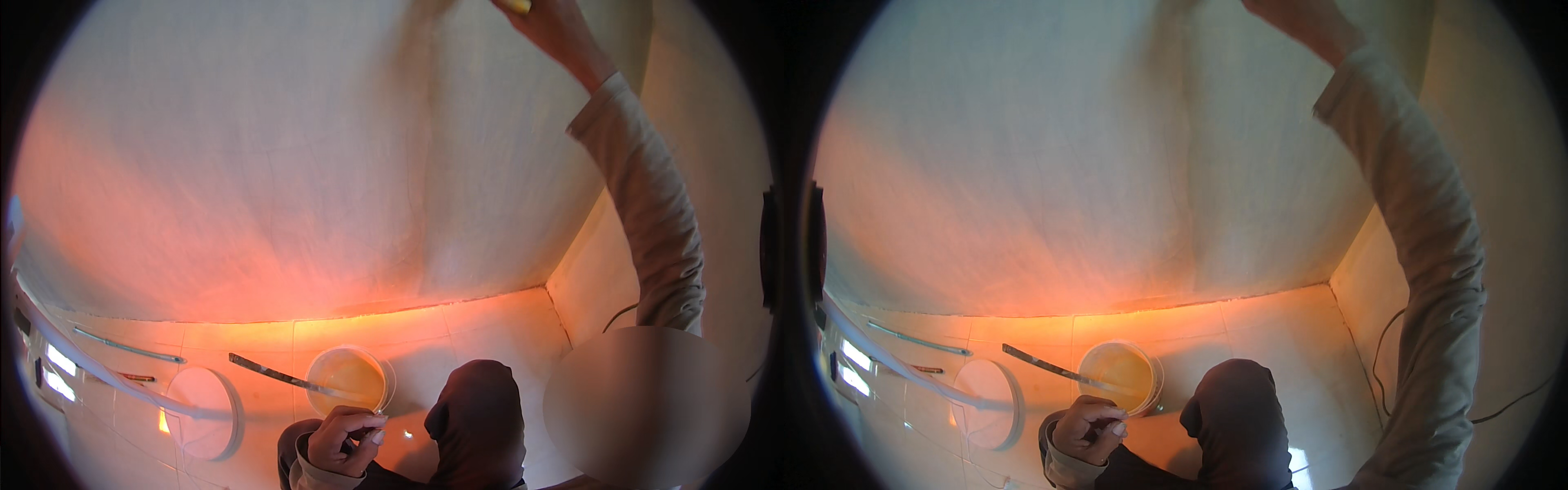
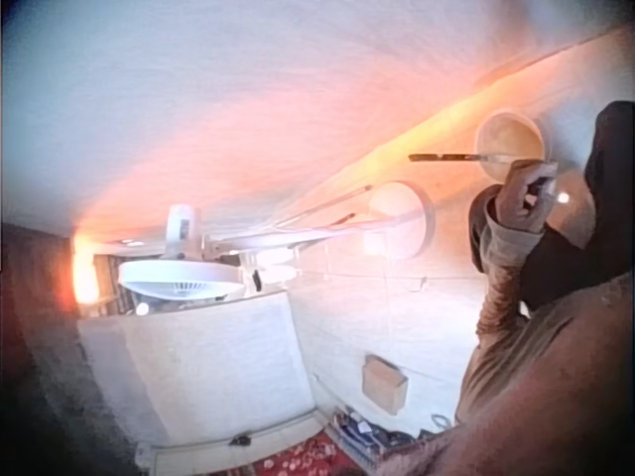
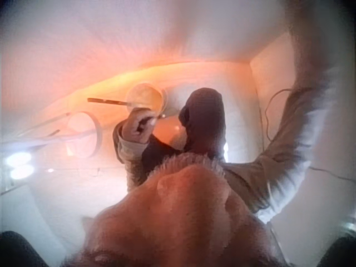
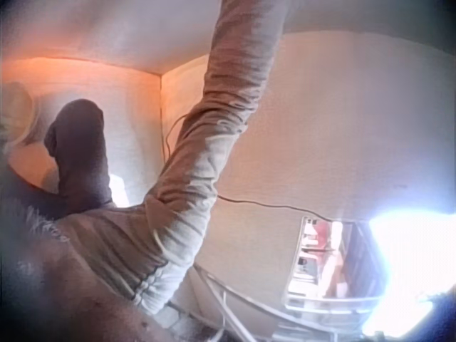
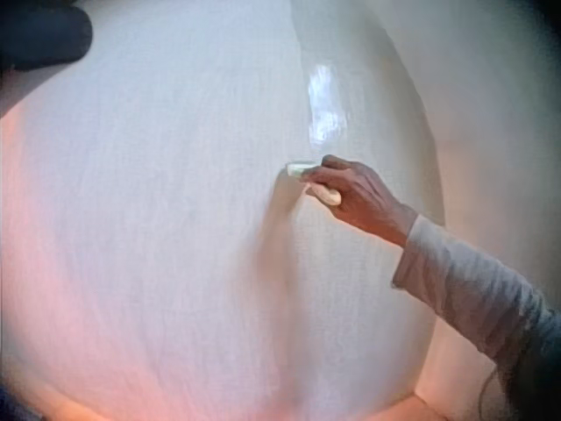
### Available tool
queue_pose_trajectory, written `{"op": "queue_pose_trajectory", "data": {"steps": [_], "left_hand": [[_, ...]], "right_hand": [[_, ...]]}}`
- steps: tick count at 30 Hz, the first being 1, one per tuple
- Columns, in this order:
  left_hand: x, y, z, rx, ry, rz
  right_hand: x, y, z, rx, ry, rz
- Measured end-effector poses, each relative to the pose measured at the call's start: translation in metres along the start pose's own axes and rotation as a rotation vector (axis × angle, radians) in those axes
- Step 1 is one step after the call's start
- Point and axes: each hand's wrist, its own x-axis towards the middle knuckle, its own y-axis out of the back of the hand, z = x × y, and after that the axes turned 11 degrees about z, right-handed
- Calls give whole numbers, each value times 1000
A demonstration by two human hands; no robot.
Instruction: The person paints the ceiling using a paintbrush and a bucket of paint. They repeatedly dip the brush into the bucket and apply paint to the ceiling surface.
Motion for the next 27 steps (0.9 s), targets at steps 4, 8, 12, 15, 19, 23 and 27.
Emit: {"op": "queue_pose_trajectory", "data": {"steps": [4,8,12,15,19,23,27], "left_hand": [[3,-2,3,-6,-29,-36],[0,1,3,17,-35,-35],[0,2,6,20,1,-37],[-1,-1,3,-3,-15,-32],[0,-1,5,-19,-6,-40],[0,3,6,25,-27,-52],[-1,0,4,24,1,-41]], "right_hand": [[-71,-21,-18,-57,110,-89],[-93,-6,-69,96,-49,-287],[-81,-8,-59,639,-777,-43],[-76,-12,-23,897,-1167,189],[-89,-8,16,695,-1106,293],[-62,4,9,407,-666,243],[-33,11,-13,61,-55,94]]}}
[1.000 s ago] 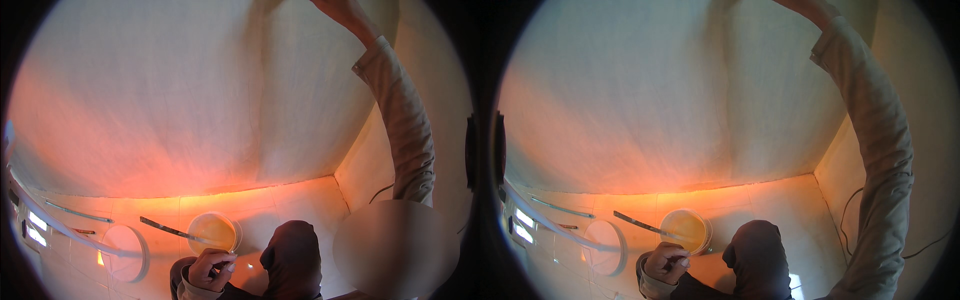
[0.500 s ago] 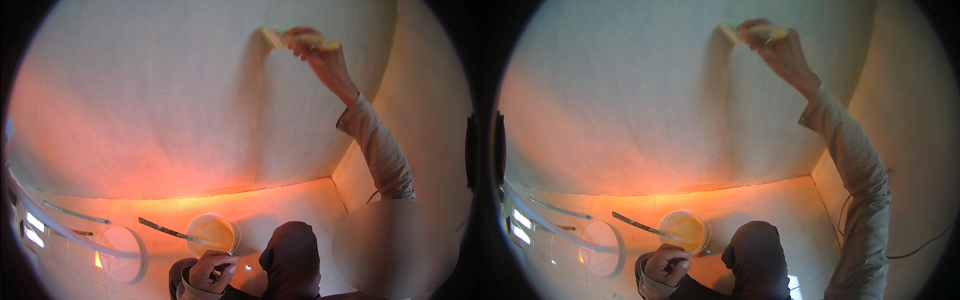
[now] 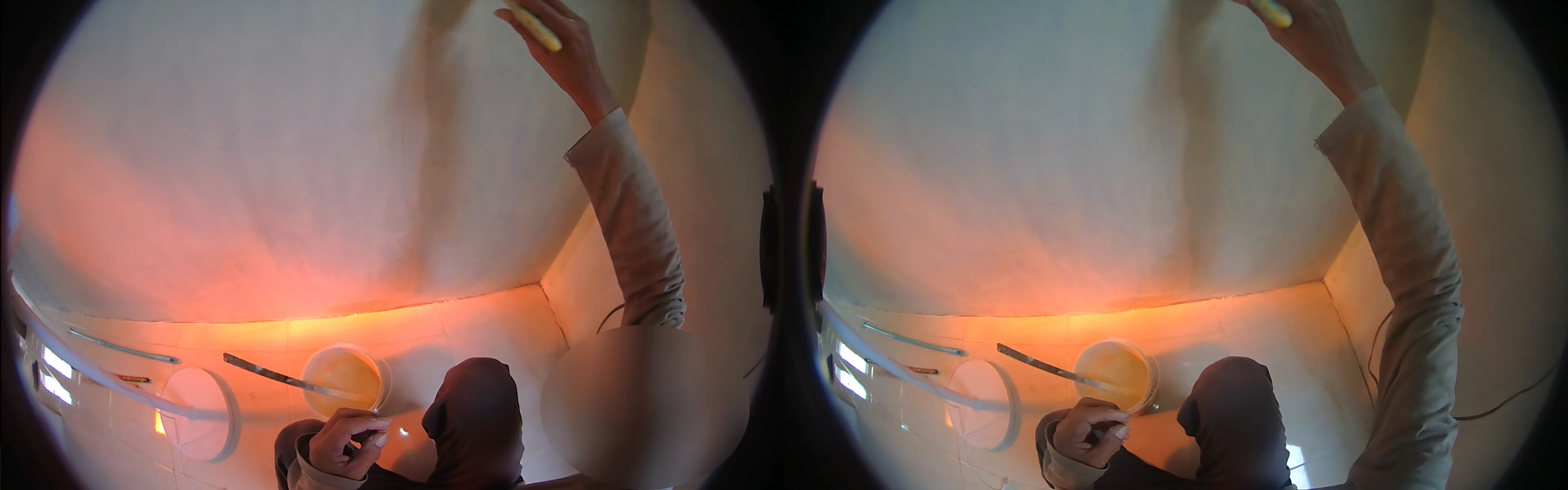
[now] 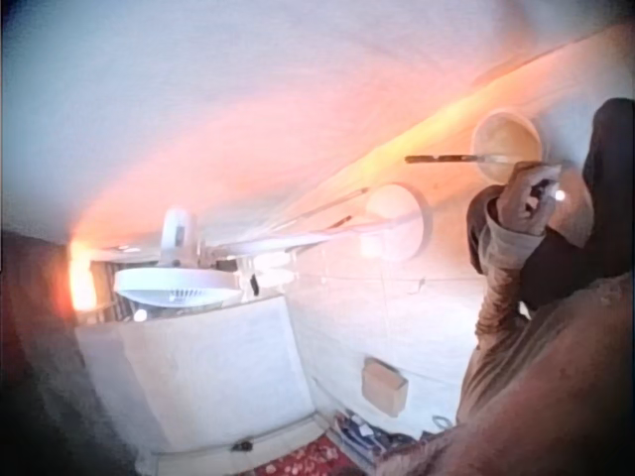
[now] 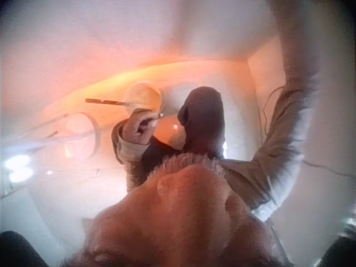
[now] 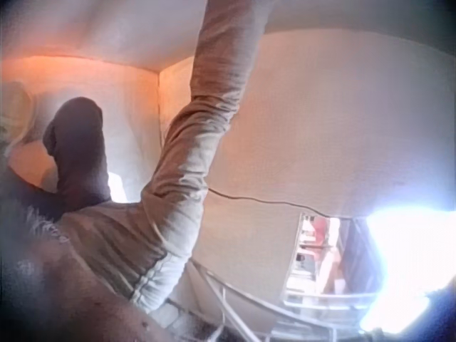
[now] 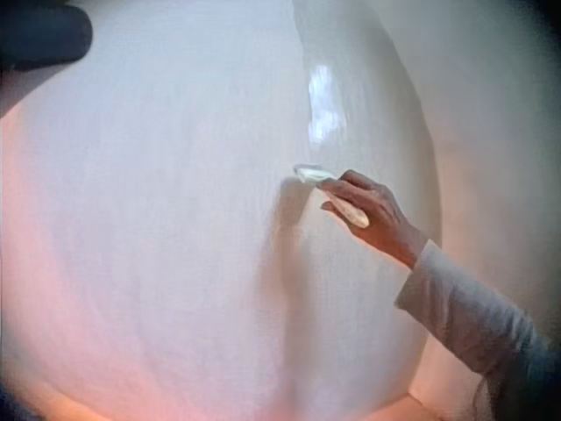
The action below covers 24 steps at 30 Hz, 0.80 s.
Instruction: The person paints the ceiling using a paintbrush and a bucket of paint. They repeatedly dip the brush into the bucket and apply paint to the ceiling surface.
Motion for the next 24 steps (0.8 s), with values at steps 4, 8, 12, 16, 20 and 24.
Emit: {"op": "queue_pose_trajectory", "data": {"steps": [4,8,12,16,20,24], "left_hand": [[4,-1,-1,18,-62,-8],[6,0,-1,14,-82,-17],[7,0,-1,28,-109,-29],[5,-4,-3,-1,-109,-15],[6,0,1,46,-76,-19],[9,-6,1,14,-87,-28]], "right_hand": [[-32,1,0,-120,191,-197],[-81,12,-43,6,31,-402],[-110,22,-74,129,-112,-623],[-88,22,-60,200,-319,-713],[-29,-4,-5,278,-531,-595],[53,18,26,37,-193,-327]]}}
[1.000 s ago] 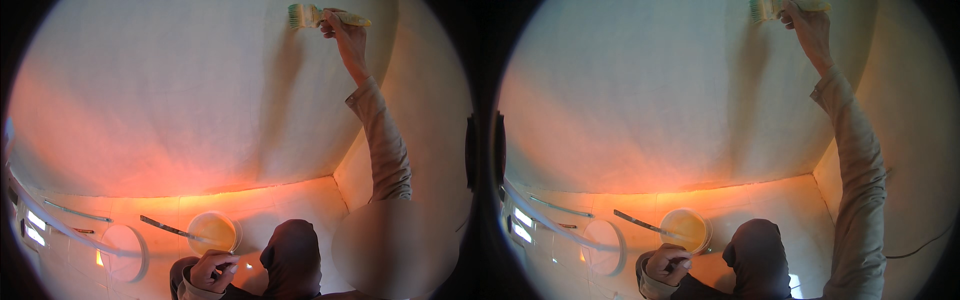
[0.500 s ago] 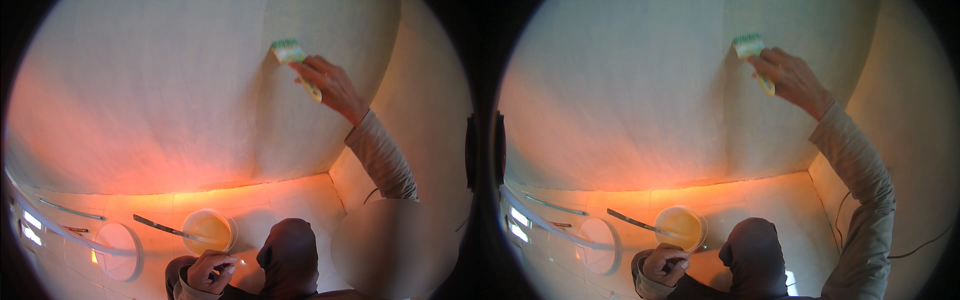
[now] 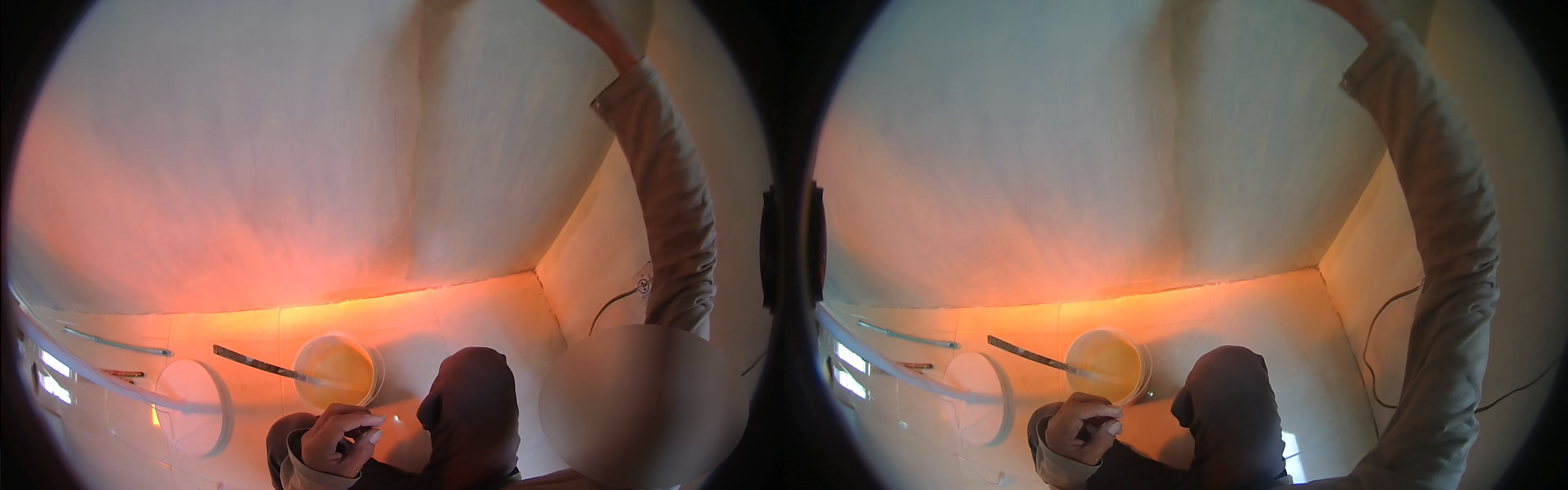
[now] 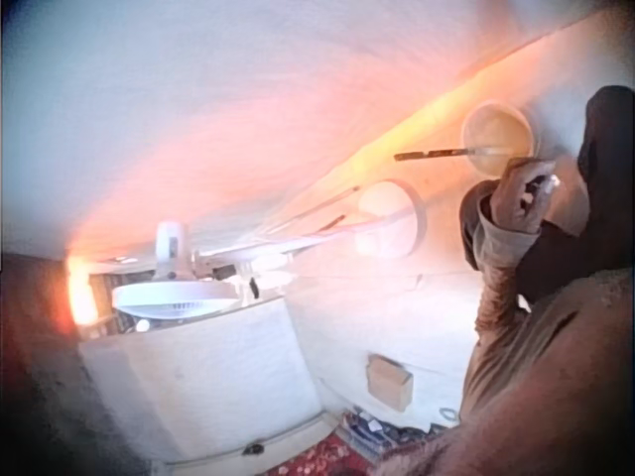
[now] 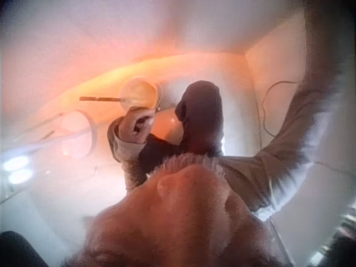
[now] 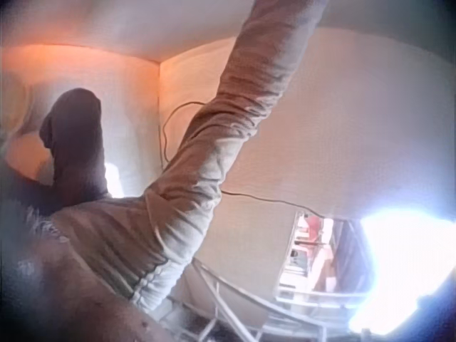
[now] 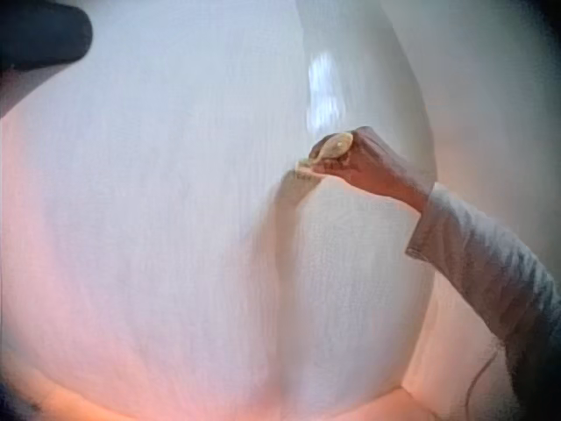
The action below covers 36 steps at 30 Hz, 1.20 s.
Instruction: The person paints the ceiling using a paintbrush and a bucket of paint. They repeatedly dip the brush into the bucket and apply paint to the ceiling surface.
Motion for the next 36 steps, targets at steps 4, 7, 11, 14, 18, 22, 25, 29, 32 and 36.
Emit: {"op": "queue_pose_trajectory", "data": {"steps": [4,7,11,14,18,22,25,29,32,36], "left_hand": [[-2,1,4,88,4,31],[-5,4,9,104,35,52],[-2,4,8,23,50,17],[4,-6,0,-16,34,-4],[1,-5,6,-5,54,27],[0,-4,6,56,61,16],[-4,0,10,138,68,33],[-4,-2,7,110,76,35],[-2,-6,5,81,97,36],[0,-2,9,147,53,7]], "right_hand": [[-17,-15,2,13,78,147],[-76,-44,-7,-61,222,113],[-170,-68,-42,-52,203,13],[-240,-76,-65,-14,159,-119],[-310,-91,-98,103,37,-224],[-300,-81,-99,168,-143,-306],[-243,-76,-71,196,-244,-243],[-166,-52,-22,249,-327,-179],[-123,-33,9,171,-274,-56],[-102,-33,-4,51,20,144]]}}
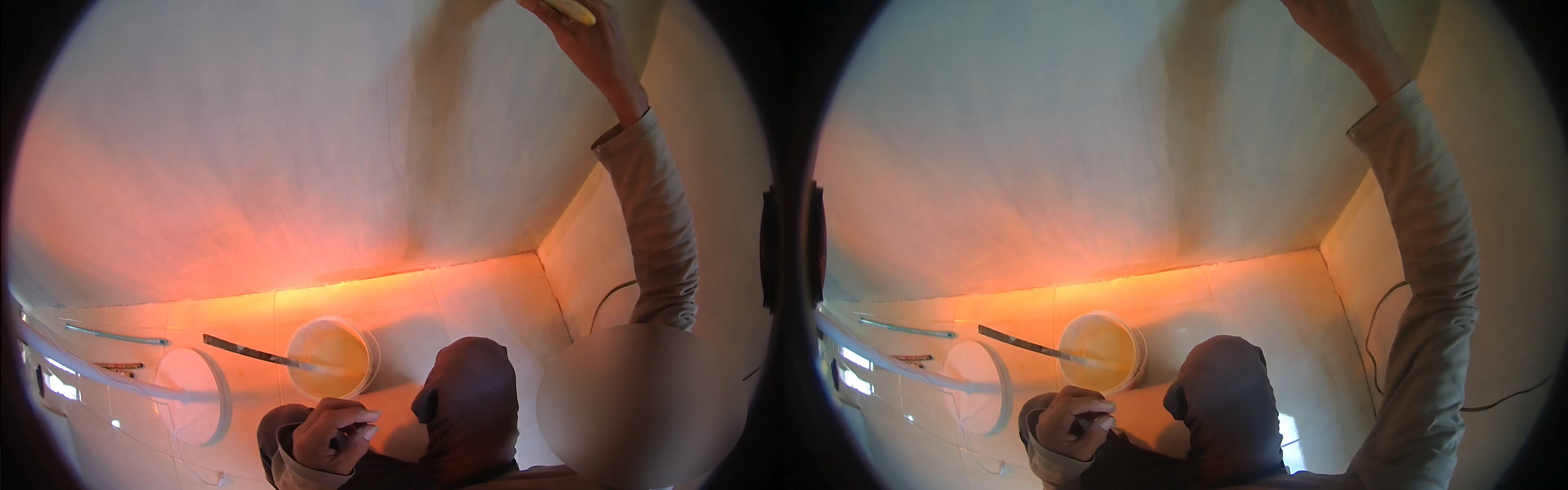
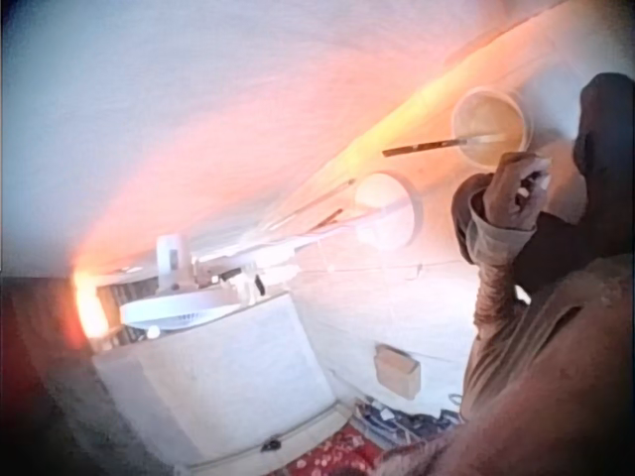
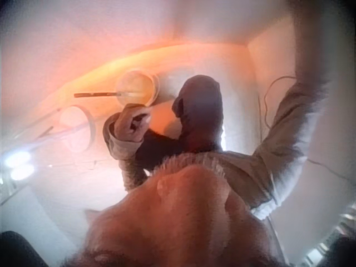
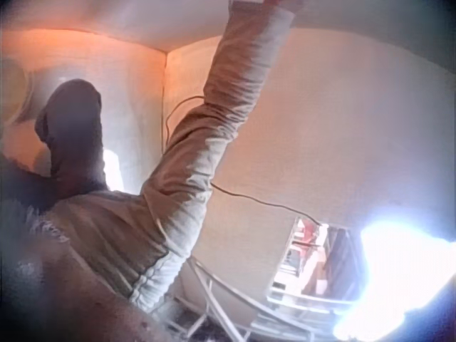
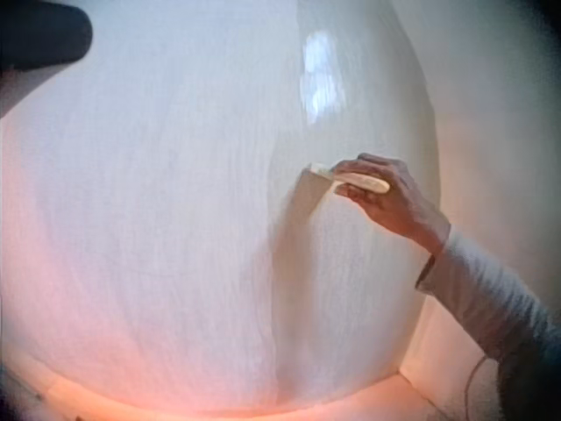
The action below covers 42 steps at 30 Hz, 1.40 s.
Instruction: The person paints the ceiling using a paintbrush and a bucket of paint. They repeatedly dip the brush into the bucket and apply paint to the ceiling surface.
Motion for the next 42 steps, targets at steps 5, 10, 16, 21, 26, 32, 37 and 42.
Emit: {"op": "queue_pose_trajectory", "data": {"steps": [5,10,16,21,26,32,37,42], "left_hand": [[-6,4,1,30,8,29],[-1,2,5,-53,-3,2],[2,1,-1,-73,-18,-48],[1,-1,-5,-107,10,-47],[-1,8,2,-16,-20,-24],[4,0,0,-32,-16,-39],[3,-3,0,-90,10,-28],[2,-3,-1,-84,-5,-40]], "right_hand": [[-81,-28,-38,-50,134,-45],[-201,-39,-88,2,26,-258],[-300,-45,-128,109,-193,-519],[-243,-44,-106,152,-332,-520],[-139,-47,-82,103,-165,-192],[-166,-55,-90,-10,16,-89],[-301,-72,-148,38,-117,-327],[-414,-90,-209,154,-293,-517]]}}
